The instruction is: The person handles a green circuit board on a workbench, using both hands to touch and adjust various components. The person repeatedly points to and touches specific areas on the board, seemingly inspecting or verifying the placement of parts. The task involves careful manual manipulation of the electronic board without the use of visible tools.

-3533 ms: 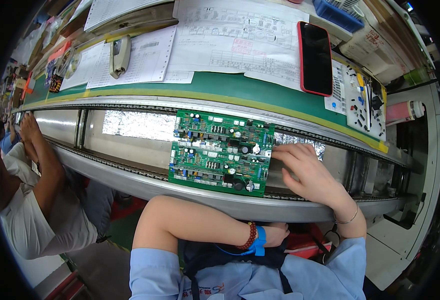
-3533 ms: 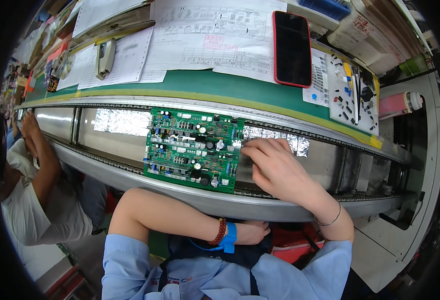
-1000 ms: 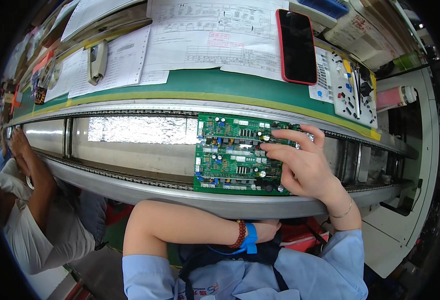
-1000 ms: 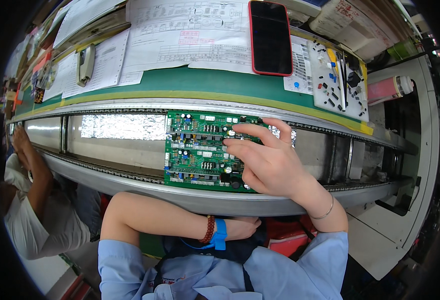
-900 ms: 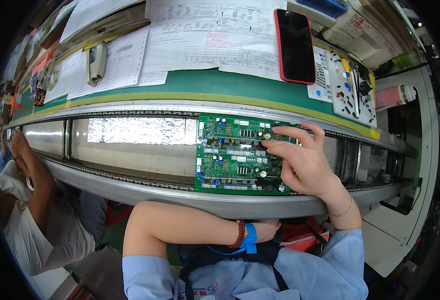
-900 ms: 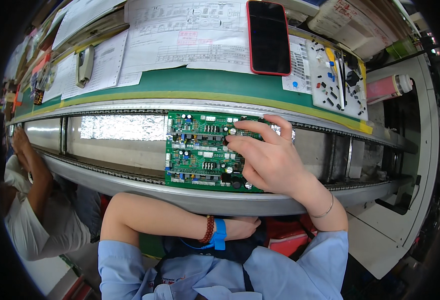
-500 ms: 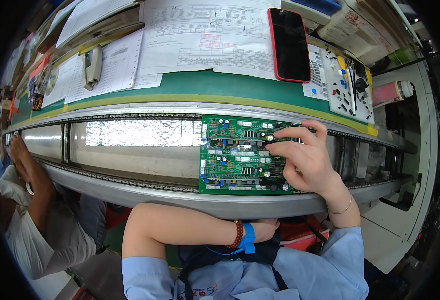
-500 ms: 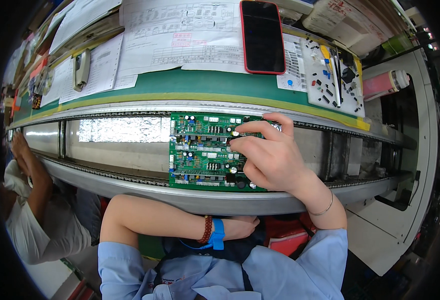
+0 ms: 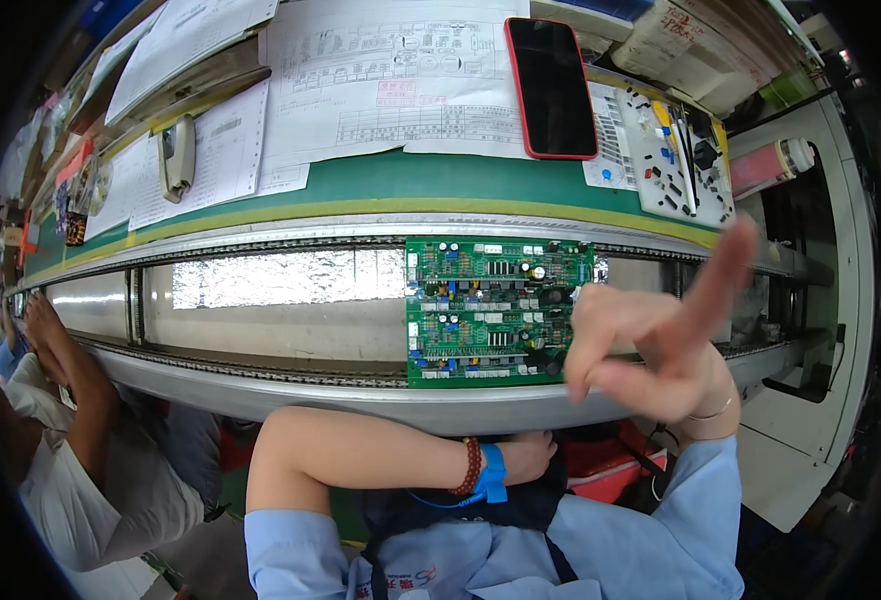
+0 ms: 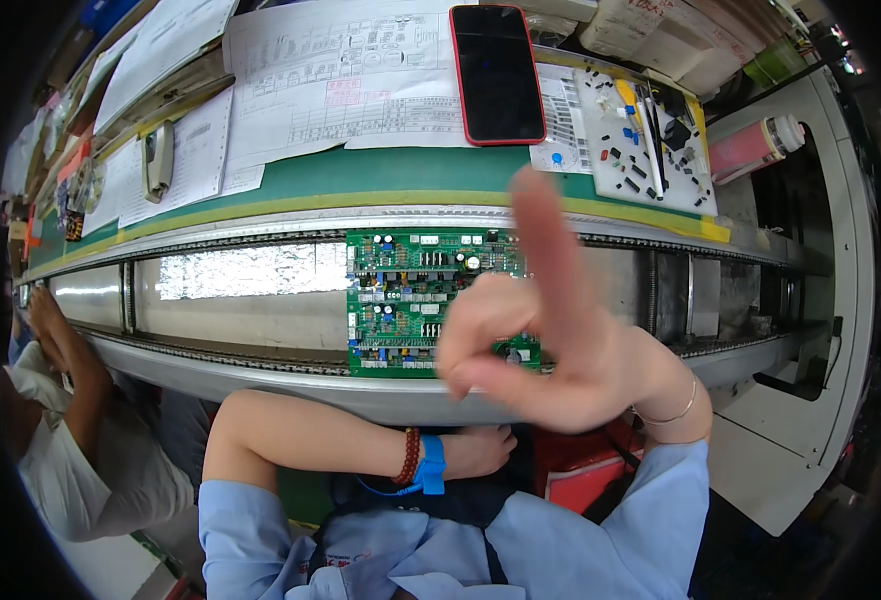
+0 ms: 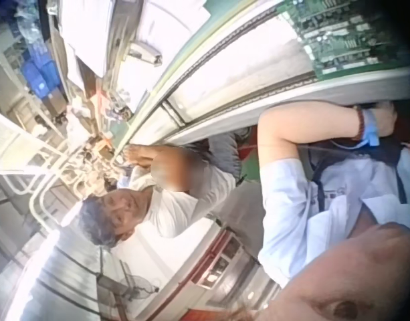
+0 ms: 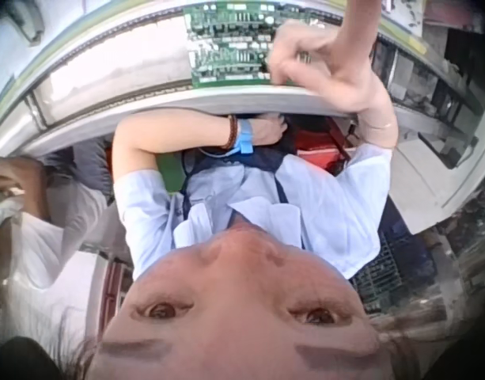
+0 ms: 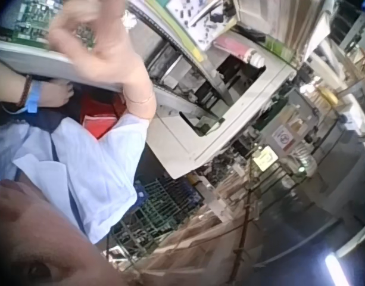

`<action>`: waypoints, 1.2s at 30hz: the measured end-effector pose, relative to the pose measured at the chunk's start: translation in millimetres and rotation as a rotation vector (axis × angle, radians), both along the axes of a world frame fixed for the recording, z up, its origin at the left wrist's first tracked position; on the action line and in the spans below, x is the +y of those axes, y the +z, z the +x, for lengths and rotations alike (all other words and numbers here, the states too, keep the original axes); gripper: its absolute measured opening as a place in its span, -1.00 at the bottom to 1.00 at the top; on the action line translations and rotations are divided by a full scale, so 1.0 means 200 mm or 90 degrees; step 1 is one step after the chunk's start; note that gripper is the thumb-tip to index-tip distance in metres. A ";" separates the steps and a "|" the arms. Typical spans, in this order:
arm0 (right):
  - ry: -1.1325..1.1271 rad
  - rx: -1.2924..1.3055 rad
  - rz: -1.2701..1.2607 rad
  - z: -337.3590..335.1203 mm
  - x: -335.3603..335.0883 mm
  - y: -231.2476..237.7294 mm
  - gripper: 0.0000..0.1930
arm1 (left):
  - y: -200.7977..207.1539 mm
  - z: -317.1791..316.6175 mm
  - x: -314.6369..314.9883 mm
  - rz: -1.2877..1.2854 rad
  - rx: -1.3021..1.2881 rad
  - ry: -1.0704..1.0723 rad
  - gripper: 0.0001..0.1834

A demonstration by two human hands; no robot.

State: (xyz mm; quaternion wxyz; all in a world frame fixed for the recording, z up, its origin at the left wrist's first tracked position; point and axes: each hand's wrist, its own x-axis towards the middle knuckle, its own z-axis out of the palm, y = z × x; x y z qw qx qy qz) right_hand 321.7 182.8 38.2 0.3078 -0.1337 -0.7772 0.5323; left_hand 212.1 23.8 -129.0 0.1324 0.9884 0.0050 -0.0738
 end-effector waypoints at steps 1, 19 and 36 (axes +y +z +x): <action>0.070 -0.013 0.066 -0.05 0.02 0.06 0.08 | 0.00 0.00 -0.01 0.007 -0.003 0.004 -0.74; -0.221 -0.571 0.224 -0.11 -0.08 0.09 -0.71 | -0.10 0.07 -0.01 0.014 -0.014 0.031 -0.75; -0.374 -0.682 -0.069 0.44 -0.14 -0.14 -0.74 | -0.05 0.03 -0.02 -0.020 -0.062 0.018 -0.80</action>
